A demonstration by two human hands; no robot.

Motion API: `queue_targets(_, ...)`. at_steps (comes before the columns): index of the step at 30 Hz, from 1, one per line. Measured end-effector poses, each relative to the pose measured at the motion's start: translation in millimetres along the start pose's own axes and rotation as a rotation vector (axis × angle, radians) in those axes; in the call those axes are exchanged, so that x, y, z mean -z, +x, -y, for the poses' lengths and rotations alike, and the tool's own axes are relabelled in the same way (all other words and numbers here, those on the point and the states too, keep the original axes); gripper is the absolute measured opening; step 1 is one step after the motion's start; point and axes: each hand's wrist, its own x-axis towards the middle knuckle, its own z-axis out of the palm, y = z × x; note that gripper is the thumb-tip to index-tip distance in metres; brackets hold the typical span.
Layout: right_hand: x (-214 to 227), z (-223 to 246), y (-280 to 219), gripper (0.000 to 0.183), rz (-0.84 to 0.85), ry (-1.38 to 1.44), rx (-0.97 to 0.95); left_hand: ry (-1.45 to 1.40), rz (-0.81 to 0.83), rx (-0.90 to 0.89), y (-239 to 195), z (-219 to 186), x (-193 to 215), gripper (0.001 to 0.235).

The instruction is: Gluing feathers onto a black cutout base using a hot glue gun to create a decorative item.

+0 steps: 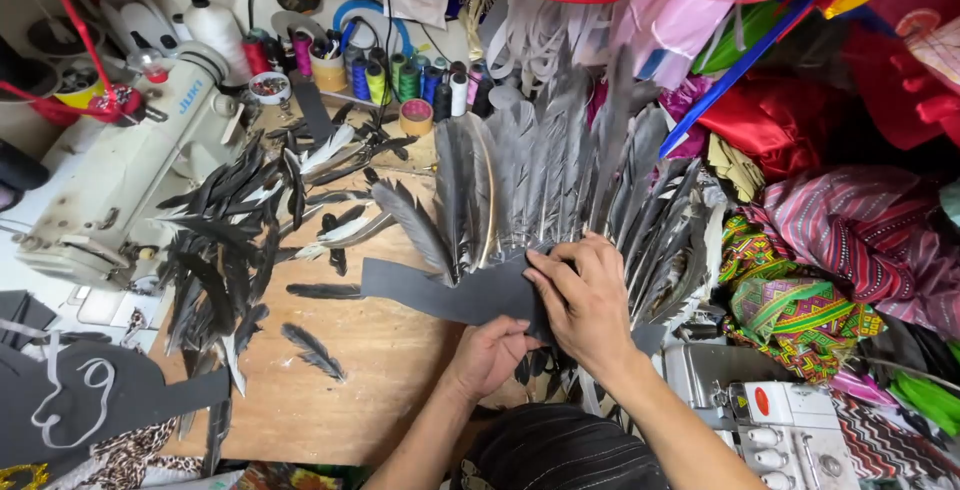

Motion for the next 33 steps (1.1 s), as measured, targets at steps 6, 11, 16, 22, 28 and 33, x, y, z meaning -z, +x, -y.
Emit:
queue_targets(6, -4.0, -1.0, -1.9, 0.018, 0.151, -0.005, -0.105, 0.057, -0.086, -0.003, 1.1, 2.8, 8.1, 0.021)
queue_targets(11, -20.1, -13.2, -53.7, 0.021, 0.082, 0.073, -0.008, 0.019, -0.215, -0.052, 19.9, 4.3, 25.9, 0.009)
queue_targets(16, -3.1, -14.6, -57.9, 0.032, 0.149, 0.180, 0.013, 0.061, -0.255, -0.109, 10.5, -11.3, 21.8, 0.006)
queue_targets(22, -1.6, -9.7, -22.9, 0.059, 0.132, -0.122, -0.038, 0.053, -0.257, -0.113, -29.3, -35.8, -78.8, 0.010)
queue_targets(28, -8.7, -2.2, -40.4, 0.061, 0.126, -0.203, 0.033, 0.082, -0.148, -0.068, 35.5, 16.5, 46.1, 0.023)
queue_targets(33, -4.3, -10.1, -32.1, 0.052, 0.043, -0.092, -0.022, 0.026, -0.147, -0.090, -10.3, -21.7, -42.2, 0.015)
